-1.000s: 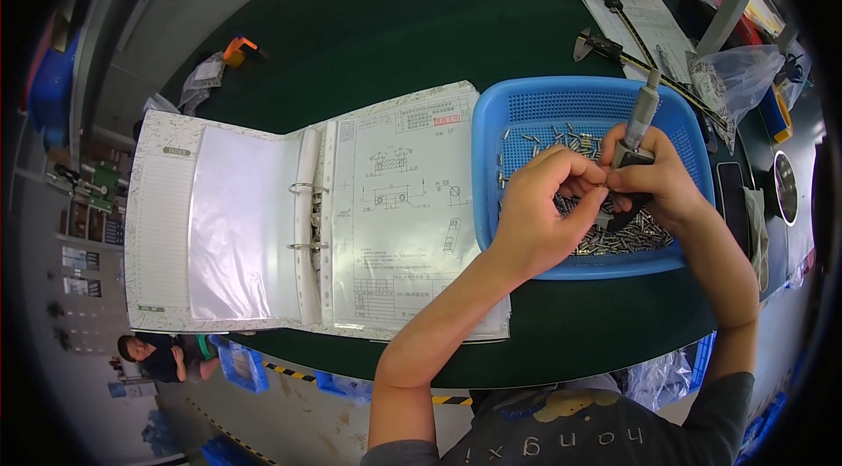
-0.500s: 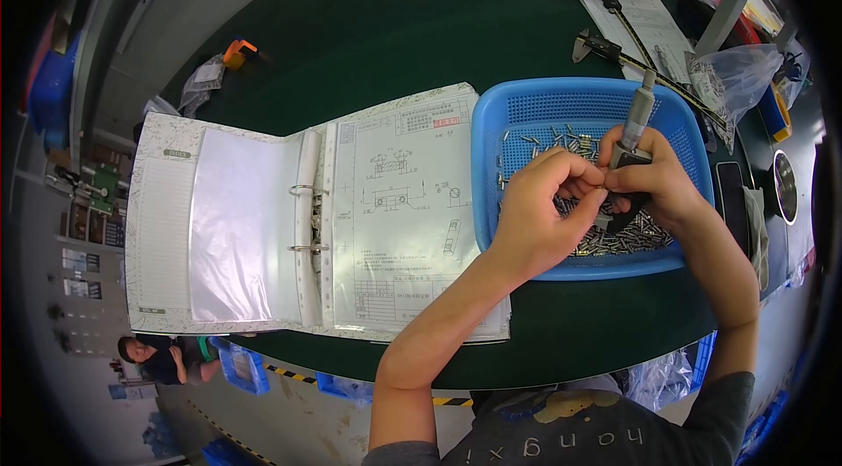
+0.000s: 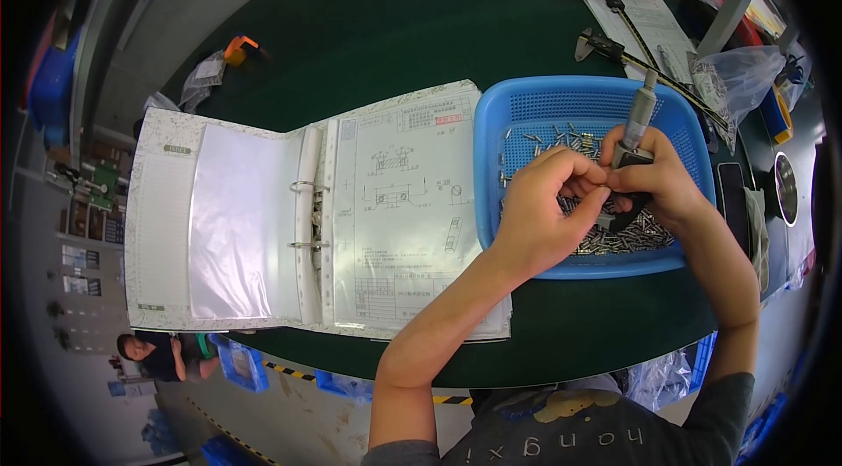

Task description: The recorder measures small metal components using a digital micrometer and a caliper, then records the data on a paper inspection log.

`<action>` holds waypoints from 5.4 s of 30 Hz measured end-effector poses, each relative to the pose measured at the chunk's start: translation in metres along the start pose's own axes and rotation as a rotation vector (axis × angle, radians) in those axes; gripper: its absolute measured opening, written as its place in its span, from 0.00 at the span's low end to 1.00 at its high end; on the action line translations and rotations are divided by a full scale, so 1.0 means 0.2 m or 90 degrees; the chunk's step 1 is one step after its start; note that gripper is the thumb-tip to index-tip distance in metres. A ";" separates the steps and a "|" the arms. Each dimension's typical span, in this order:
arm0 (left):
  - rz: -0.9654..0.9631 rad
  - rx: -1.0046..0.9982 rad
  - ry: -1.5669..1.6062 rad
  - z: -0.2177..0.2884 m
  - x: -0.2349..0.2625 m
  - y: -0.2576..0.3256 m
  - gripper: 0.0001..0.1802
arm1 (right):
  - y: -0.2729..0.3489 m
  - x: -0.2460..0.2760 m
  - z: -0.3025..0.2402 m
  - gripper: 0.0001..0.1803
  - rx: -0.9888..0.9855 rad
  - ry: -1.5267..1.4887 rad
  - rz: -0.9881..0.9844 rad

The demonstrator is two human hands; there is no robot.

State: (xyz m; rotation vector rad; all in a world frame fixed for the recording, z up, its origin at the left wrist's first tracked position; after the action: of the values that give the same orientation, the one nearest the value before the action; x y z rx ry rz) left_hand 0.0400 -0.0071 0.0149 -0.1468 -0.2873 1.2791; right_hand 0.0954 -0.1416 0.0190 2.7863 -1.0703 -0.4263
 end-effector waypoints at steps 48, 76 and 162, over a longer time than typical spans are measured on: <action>0.004 -0.014 0.001 -0.01 0.01 0.00 0.06 | -0.01 0.00 0.01 0.11 -0.018 -0.022 -0.025; -0.243 0.354 -0.605 -0.16 -0.09 0.02 0.11 | -0.01 0.06 0.01 0.07 0.071 -0.044 0.110; 0.084 0.051 0.351 -0.06 0.05 0.02 0.08 | 0.01 0.02 -0.02 0.10 0.104 0.076 0.052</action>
State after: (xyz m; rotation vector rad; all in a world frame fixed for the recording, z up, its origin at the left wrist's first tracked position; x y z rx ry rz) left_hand 0.0418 0.0049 0.0043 -0.4458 0.2493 1.3253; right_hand 0.0988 -0.1464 0.0229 2.8510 -1.2361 -0.1679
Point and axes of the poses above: each hand's wrist, its own y-axis away from the middle knuckle, its own x-axis out of the back of the hand, z = x × y, the point moved 4 cm from there along -y, towards the middle knuckle, and after that the axes turned 14 degrees about -z, right-handed, at the moved point
